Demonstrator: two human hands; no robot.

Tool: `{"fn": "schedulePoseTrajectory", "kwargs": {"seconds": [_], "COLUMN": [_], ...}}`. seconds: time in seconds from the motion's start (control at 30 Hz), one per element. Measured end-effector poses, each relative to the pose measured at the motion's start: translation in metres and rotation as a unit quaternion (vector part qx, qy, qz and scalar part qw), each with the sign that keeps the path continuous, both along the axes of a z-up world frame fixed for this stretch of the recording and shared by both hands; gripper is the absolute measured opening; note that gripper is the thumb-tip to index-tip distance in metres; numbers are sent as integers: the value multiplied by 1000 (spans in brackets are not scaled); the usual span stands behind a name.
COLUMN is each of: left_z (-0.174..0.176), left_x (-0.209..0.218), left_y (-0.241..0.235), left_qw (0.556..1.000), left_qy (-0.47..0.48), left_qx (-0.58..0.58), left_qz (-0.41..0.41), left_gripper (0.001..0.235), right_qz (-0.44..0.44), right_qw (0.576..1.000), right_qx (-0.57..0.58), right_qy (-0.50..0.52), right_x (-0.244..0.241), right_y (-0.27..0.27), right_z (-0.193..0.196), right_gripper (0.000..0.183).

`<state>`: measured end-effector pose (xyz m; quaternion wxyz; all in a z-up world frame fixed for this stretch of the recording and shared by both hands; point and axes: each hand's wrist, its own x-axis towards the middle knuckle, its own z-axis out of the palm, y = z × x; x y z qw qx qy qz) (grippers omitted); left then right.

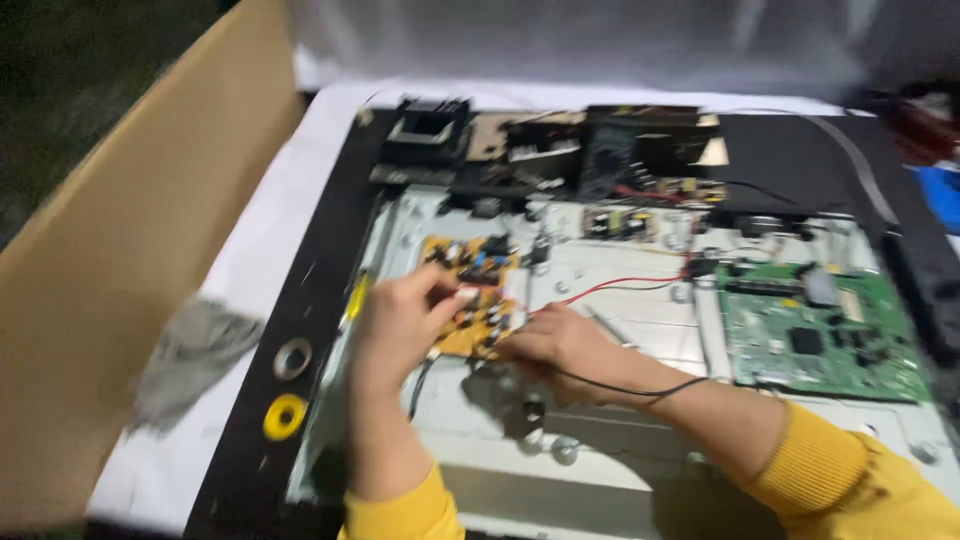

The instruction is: The person uses a multimeter to test components on a circuit board inside an open electronic device. They move the multimeter probes between different points on the board while checking the readings on the multimeter display.

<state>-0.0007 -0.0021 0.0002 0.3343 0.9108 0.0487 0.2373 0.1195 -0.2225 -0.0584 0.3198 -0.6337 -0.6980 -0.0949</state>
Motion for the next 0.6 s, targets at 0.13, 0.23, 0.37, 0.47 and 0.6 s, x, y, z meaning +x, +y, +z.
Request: {"fn": "schedulePoseTrajectory", "kwargs": {"seconds": [0.13, 0.23, 0.37, 0.47, 0.6], "left_z": [5, 9, 11, 4, -5], "left_x": [0, 7, 15, 20, 24], "left_y": [-18, -43, -68, -77, -84], "left_qw": [996, 985, 976, 980, 985], "left_qy": [-52, -108, -155, -162, -148], "left_qx": [23, 40, -25, -43, -12], "left_qz": [-67, -127, -151, -111, -82], "left_gripper": [9, 17, 13, 13, 13], "right_qz": [-25, -26, -63, -96, -100], "right_qw": [998, 993, 991, 988, 986], "right_qx": [40, 31, 16, -10, -7], "right_qy": [49, 107, 118, 120, 134], "right_x": [-2, -2, 6, 14, 19], "right_y": [-2, -8, -9, -6, -6], "right_z": [8, 23, 15, 5, -9], "right_gripper": [25, 21, 19, 18, 43]}}
